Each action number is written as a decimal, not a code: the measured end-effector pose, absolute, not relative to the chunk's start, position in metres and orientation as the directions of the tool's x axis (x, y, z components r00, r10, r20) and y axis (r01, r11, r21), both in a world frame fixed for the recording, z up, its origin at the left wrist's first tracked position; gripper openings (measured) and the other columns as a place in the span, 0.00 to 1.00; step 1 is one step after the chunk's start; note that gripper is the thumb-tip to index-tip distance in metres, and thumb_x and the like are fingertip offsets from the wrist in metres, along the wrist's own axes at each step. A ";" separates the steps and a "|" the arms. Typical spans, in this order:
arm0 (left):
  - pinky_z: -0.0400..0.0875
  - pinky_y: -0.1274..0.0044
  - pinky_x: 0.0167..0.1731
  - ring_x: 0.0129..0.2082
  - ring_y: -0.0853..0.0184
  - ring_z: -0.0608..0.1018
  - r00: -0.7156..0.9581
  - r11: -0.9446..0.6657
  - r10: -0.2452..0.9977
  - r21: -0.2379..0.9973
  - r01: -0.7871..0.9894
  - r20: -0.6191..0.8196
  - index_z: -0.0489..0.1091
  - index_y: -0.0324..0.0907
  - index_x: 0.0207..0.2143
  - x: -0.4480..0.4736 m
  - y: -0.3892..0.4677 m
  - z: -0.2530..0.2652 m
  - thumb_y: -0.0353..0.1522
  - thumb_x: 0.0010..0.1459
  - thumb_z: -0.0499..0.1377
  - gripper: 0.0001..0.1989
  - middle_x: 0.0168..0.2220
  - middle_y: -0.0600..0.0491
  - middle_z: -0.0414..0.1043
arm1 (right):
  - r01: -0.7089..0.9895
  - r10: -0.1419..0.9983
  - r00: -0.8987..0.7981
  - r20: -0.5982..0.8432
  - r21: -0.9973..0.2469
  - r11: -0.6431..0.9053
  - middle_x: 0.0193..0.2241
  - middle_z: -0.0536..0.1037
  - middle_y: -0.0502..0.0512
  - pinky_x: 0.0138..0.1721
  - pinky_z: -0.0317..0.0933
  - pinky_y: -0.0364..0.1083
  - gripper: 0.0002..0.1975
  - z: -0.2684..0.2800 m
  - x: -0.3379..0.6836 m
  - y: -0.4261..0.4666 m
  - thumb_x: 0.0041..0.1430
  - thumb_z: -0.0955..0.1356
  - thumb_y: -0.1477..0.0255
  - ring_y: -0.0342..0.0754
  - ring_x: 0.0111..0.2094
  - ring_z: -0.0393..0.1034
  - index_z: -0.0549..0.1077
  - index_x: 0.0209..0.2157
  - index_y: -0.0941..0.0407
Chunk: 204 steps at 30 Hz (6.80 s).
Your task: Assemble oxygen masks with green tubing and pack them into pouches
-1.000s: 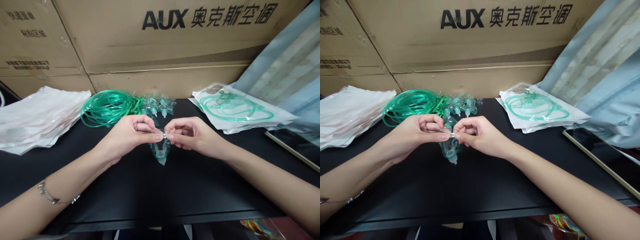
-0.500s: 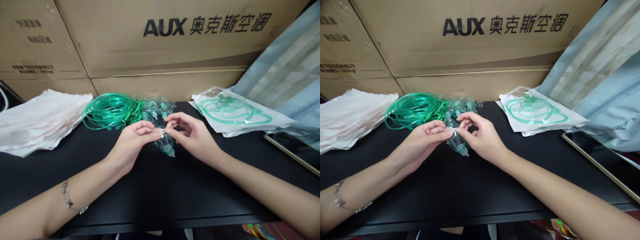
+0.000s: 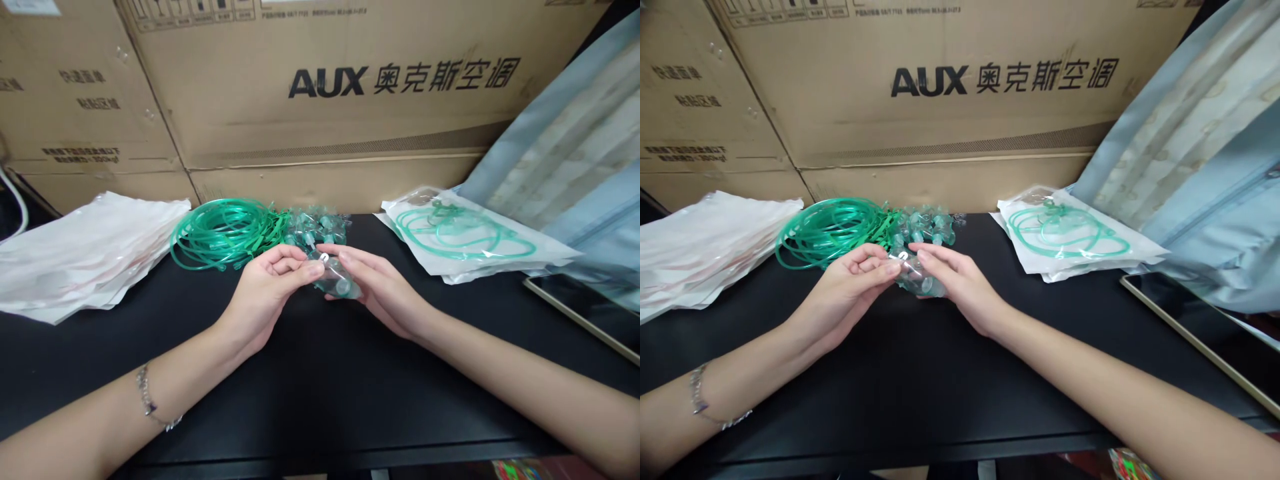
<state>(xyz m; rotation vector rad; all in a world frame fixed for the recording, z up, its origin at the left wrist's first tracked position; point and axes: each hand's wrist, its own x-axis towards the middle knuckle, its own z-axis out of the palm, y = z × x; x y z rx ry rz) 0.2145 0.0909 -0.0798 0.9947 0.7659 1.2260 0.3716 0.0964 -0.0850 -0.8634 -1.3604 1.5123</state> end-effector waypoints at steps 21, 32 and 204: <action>0.68 0.82 0.32 0.26 0.73 0.75 0.363 -0.067 0.918 0.966 -0.249 0.158 0.69 0.40 0.26 0.207 0.100 -0.079 0.28 0.41 0.66 0.09 0.24 0.57 0.74 | -0.152 0.850 -0.480 0.215 -0.975 0.160 0.23 0.70 0.49 0.28 0.57 0.39 0.06 -0.073 0.382 0.094 0.50 0.68 0.71 0.38 0.26 0.64 0.70 0.26 0.60; 0.69 0.81 0.30 0.25 0.72 0.75 0.400 -0.158 0.883 0.959 -0.235 0.244 0.72 0.40 0.20 0.198 0.106 -0.081 0.28 0.40 0.67 0.05 0.22 0.55 0.74 | -0.018 0.770 -0.607 0.195 -0.973 0.231 0.26 0.67 0.48 0.30 0.56 0.39 0.09 -0.069 0.384 0.095 0.51 0.68 0.69 0.39 0.28 0.62 0.67 0.33 0.60; 0.66 0.83 0.29 0.24 0.75 0.71 0.359 -0.139 0.926 0.990 0.023 0.121 0.73 0.38 0.21 0.209 0.091 -0.069 0.27 0.45 0.62 0.03 0.21 0.57 0.72 | -0.135 0.780 -0.566 0.266 -0.964 0.230 0.24 0.70 0.48 0.32 0.59 0.38 0.04 -0.087 0.385 0.105 0.50 0.69 0.74 0.37 0.28 0.65 0.70 0.29 0.61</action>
